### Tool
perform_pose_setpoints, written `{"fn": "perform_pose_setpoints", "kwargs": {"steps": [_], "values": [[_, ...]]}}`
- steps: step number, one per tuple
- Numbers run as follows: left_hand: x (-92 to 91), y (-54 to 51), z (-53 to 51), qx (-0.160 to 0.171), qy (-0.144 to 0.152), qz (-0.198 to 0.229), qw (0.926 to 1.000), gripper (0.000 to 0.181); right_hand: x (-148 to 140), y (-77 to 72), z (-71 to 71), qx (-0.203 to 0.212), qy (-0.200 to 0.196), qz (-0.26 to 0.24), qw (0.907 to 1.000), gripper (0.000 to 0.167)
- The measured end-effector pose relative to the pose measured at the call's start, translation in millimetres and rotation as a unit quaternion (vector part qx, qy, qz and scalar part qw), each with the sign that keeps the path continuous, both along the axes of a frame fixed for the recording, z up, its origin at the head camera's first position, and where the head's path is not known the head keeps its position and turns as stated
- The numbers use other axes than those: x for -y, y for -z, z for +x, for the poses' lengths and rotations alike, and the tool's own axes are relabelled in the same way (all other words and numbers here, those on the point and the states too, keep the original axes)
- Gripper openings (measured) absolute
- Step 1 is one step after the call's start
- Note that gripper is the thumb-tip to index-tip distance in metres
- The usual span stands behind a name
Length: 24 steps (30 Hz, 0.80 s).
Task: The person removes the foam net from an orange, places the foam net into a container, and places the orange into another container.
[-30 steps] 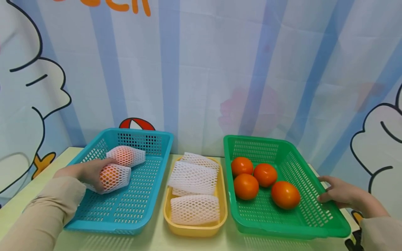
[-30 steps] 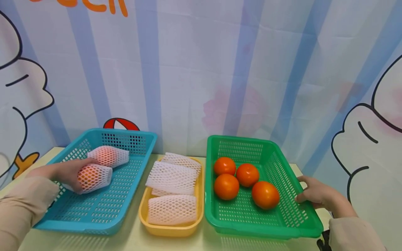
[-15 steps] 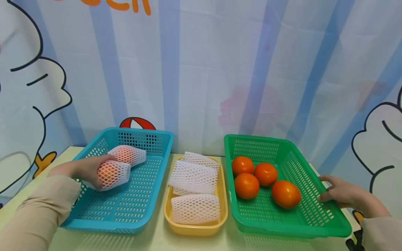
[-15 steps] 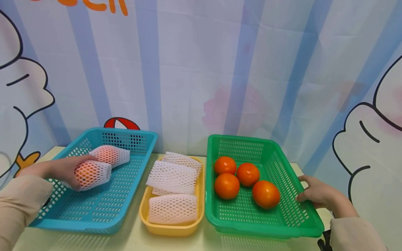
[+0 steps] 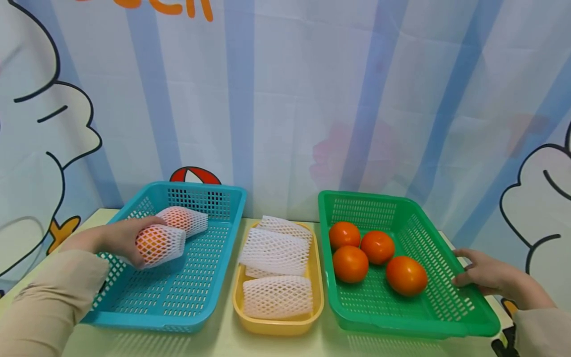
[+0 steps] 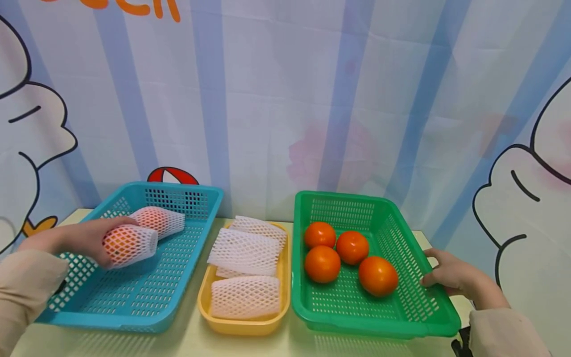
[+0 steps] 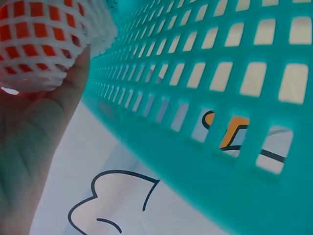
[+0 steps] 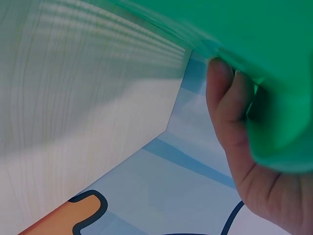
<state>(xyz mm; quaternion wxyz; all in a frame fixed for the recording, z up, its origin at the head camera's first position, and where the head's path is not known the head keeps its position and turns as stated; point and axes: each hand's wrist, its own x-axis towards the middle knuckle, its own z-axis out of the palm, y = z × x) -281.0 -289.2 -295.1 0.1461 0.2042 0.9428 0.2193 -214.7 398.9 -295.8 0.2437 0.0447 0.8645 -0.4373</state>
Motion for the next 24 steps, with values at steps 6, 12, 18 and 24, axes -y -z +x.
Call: {"fn": "perform_pose_setpoints", "kwargs": {"steps": [6, 12, 18, 24], "values": [[-1.7, -4.7, 1.4, -0.007, -0.002, -0.004, 1.0, 0.095, -1.0, 0.1, -0.2, 0.003, -0.003, -0.002, 1.0, 0.079], [-4.1, -10.8, 3.0, -0.033, 0.012, -0.001, 0.9994, 0.092, -0.8, -0.9, -0.6, 0.005, -0.003, 0.005, 1.0, 0.079], [-8.0, -15.7, 4.3, -0.061, 0.026, -0.006, 0.9978, 0.091, -0.3, -1.5, -0.3, 0.003, -0.005, 0.008, 0.9999, 0.079], [-12.6, -18.6, 4.3, -0.065, 0.03, -0.011, 0.9974, 0.093, 0.1, -1.8, -0.2, 0.003, -0.004, 0.006, 1.0, 0.079]]}}
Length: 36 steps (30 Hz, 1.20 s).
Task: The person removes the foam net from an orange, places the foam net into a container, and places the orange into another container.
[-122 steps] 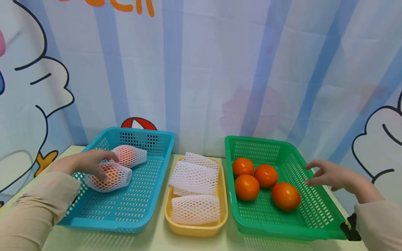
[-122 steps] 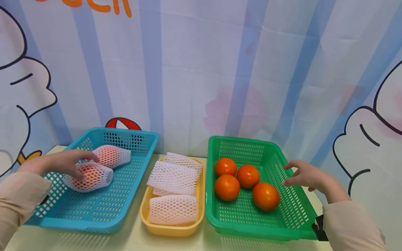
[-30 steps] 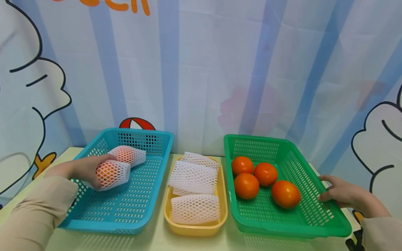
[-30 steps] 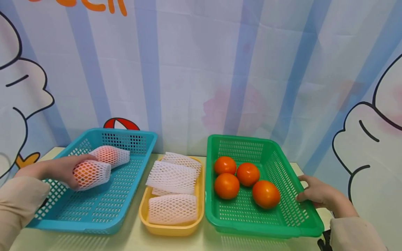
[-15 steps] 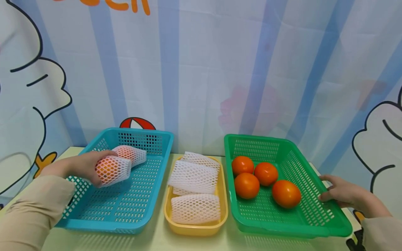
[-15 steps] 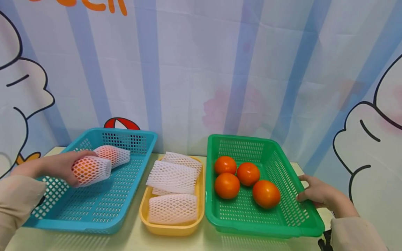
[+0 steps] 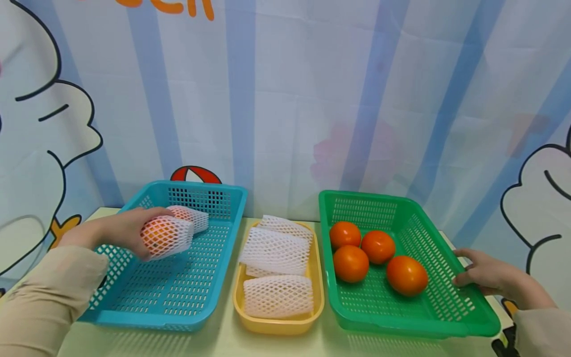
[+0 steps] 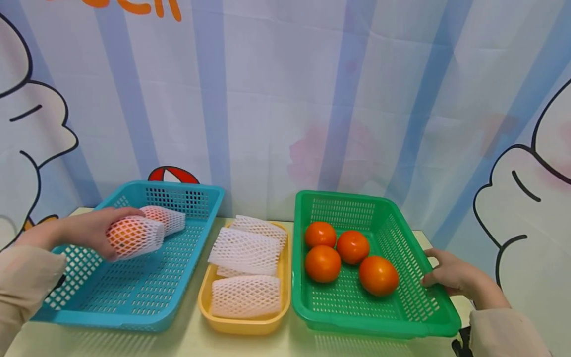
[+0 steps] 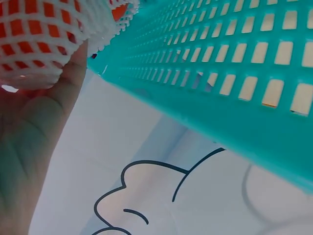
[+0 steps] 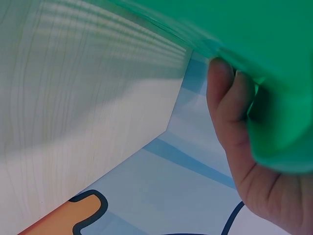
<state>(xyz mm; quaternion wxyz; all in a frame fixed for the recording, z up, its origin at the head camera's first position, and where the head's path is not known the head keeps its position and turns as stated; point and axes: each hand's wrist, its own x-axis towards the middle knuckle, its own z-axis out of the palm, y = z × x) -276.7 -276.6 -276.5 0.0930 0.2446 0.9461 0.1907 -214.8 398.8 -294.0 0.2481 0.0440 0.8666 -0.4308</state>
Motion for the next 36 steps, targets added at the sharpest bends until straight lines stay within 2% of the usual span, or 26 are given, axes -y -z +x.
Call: {"fn": "perform_pose_setpoints", "kwargs": {"steps": [16, 36], "values": [[-7.6, -9.5, 3.3, -0.031, 0.02, 0.0, 0.9993, 0.092, -0.2, 1.0, -0.6, 0.0, 0.003, 0.001, 1.0, 0.08], [-23.0, -24.4, 10.2, -0.034, 0.044, 0.012, 0.9984, 0.087, 0.0, 1.7, -1.0, 0.003, 0.006, 0.002, 1.0, 0.08]]}}
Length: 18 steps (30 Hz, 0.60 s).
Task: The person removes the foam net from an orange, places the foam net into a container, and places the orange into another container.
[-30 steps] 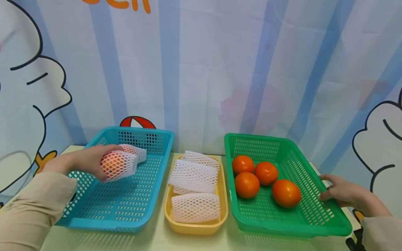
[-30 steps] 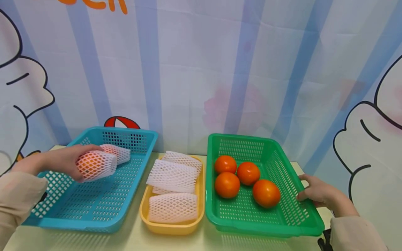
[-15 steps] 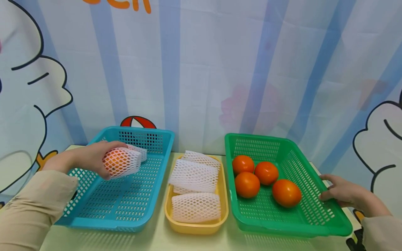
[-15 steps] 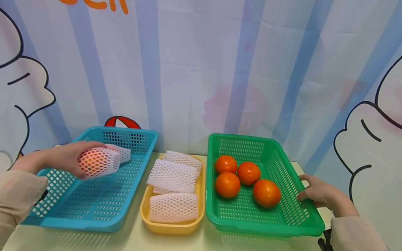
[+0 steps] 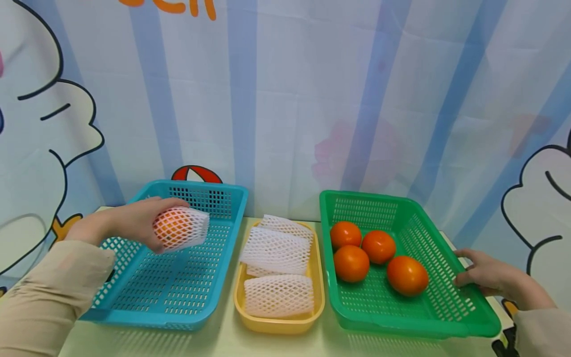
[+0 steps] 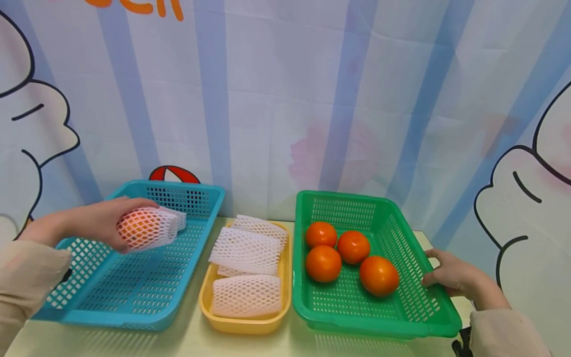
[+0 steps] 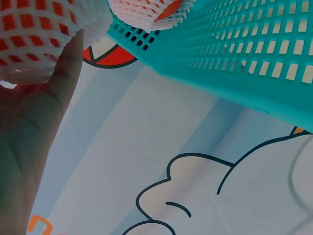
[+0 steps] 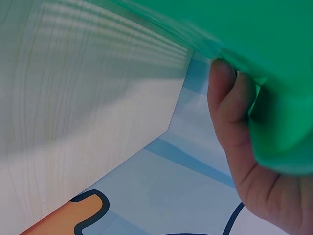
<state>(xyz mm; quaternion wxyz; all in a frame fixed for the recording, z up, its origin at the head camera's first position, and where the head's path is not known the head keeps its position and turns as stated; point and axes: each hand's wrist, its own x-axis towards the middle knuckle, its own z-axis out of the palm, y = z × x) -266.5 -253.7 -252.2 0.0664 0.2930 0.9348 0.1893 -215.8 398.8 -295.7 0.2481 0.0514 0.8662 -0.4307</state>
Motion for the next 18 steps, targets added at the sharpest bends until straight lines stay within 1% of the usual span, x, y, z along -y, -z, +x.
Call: {"fn": "perform_pose_setpoints", "kwargs": {"steps": [8, 13, 18], "values": [[-10.2, -6.0, 4.3, 0.005, 0.002, 0.012, 0.9999, 0.084, 0.7, -1.2, 0.0, 0.002, 0.0, 0.003, 1.0, 0.079], [-15.7, -9.2, 4.7, -0.003, 0.006, 0.002, 1.0, 0.083, 0.8, -1.8, 0.2, 0.003, 0.001, 0.006, 1.0, 0.08], [-17.9, -10.5, 2.8, -0.007, 0.008, -0.004, 0.9999, 0.084, -0.4, -1.9, 0.1, 0.003, -0.001, 0.007, 1.0, 0.081]]}}
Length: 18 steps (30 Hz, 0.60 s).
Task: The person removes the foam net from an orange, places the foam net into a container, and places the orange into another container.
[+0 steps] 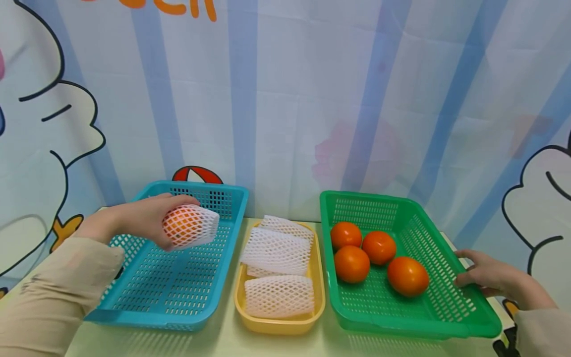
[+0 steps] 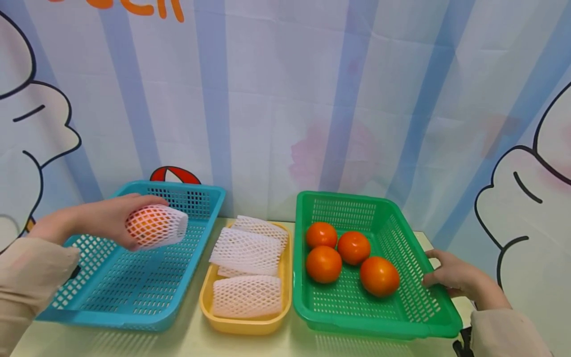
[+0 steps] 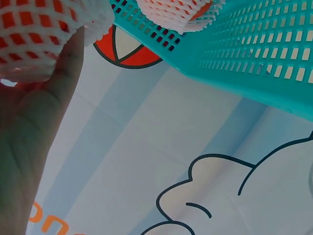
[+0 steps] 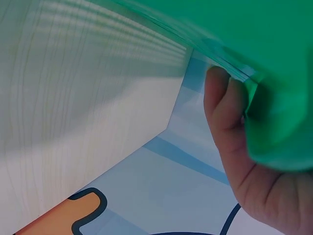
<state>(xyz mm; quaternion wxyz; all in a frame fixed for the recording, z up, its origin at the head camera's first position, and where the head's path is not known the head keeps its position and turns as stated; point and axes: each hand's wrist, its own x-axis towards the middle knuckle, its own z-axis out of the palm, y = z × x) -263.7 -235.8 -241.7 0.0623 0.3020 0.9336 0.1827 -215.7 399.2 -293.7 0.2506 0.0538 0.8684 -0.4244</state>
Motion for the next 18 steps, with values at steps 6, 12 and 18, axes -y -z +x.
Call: {"fn": "perform_pose_setpoints", "kwargs": {"steps": [6, 12, 18], "values": [[-3.6, -1.9, -0.2, 0.0, 0.004, 0.005, 1.0, 0.083, -0.6, -1.4, -0.8, -0.005, -0.007, 0.008, 0.9999, 0.082], [-7.0, -3.8, 0.9, -0.001, 0.001, 0.0, 1.0, 0.082, -1.5, -3.6, -3.3, -0.011, -0.011, 0.026, 0.9995, 0.082], [-9.9, -5.1, 0.6, -0.011, 0.005, -0.007, 0.9999, 0.083, -4.0, -7.6, -4.6, -0.022, -0.012, 0.036, 0.999, 0.082]]}}
